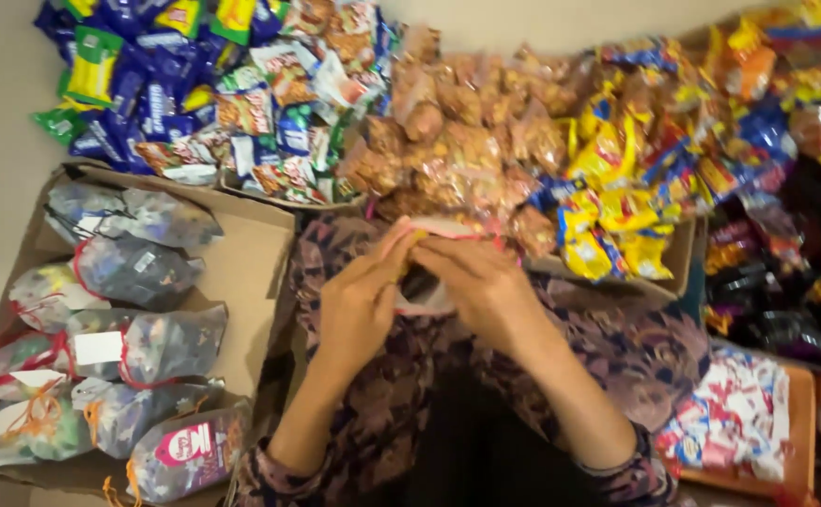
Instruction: Packing various snack items into small plastic gift bags and tying them closed.
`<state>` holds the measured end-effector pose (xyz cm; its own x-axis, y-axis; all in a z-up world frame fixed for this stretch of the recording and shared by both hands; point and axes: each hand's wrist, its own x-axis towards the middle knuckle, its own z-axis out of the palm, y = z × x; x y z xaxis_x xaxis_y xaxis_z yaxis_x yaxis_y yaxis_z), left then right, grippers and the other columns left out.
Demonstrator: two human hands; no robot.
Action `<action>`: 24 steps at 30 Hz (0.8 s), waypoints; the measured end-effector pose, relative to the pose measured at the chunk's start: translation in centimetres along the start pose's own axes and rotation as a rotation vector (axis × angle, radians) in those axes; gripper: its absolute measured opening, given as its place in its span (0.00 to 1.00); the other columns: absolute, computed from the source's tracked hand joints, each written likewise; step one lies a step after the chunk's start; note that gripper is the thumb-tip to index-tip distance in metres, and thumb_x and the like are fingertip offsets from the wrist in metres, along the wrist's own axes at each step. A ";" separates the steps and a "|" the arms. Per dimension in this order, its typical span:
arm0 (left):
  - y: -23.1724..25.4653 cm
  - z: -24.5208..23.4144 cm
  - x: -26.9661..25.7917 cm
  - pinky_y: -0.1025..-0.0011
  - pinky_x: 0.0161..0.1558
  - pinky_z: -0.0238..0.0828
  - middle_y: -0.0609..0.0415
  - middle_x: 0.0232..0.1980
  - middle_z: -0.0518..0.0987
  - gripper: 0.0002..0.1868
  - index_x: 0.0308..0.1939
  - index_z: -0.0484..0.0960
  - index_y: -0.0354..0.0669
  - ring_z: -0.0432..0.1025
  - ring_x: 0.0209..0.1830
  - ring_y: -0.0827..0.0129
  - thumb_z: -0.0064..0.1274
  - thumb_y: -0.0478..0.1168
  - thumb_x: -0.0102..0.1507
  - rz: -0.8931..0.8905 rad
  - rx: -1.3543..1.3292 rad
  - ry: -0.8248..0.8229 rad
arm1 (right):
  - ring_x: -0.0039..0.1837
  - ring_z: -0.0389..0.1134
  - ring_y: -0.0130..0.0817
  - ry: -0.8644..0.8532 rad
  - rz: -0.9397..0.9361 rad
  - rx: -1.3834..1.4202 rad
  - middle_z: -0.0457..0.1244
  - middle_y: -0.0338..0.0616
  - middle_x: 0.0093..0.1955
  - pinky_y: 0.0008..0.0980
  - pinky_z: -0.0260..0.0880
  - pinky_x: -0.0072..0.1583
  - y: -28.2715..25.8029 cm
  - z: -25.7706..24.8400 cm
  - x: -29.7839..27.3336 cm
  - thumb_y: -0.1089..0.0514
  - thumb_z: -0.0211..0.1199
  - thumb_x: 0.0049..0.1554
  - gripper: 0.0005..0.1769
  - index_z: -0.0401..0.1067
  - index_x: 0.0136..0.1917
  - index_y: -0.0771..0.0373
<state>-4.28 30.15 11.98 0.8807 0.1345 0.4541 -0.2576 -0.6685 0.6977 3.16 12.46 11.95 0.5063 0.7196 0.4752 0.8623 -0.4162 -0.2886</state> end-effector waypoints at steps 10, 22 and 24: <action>-8.7 -8.5 1.9 0.60 0.59 0.73 0.39 0.61 0.81 0.29 0.61 0.82 0.37 0.76 0.59 0.49 0.47 0.20 0.57 -0.160 0.189 0.301 | 0.56 0.74 0.44 0.073 0.260 0.381 0.73 0.39 0.54 0.42 0.73 0.60 5.0 7.7 6.1 0.70 0.61 0.58 0.17 0.82 0.54 0.54; -14.1 -10.4 -1.6 0.56 0.57 0.72 0.52 0.66 0.78 0.35 0.66 0.79 0.54 0.74 0.60 0.52 0.47 0.26 0.55 -0.583 0.170 0.258 | 0.66 0.65 0.70 -0.470 0.233 0.489 0.64 0.67 0.67 0.62 0.65 0.66 5.2 29.2 13.1 0.57 0.64 0.58 0.11 0.79 0.53 0.62; -14.2 -10.3 -1.5 0.55 0.56 0.73 0.51 0.65 0.79 0.35 0.66 0.79 0.53 0.75 0.59 0.50 0.45 0.25 0.56 -0.627 0.121 0.276 | 0.67 0.64 0.74 -0.518 0.255 0.561 0.61 0.71 0.69 0.65 0.62 0.67 6.5 31.8 12.4 0.60 0.63 0.58 0.10 0.78 0.52 0.64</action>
<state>-6.01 47.03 7.11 0.7115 0.6922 0.1206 0.3270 -0.4781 0.8152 14.70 36.37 -10.46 0.4995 0.8636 -0.0684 0.5174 -0.3607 -0.7760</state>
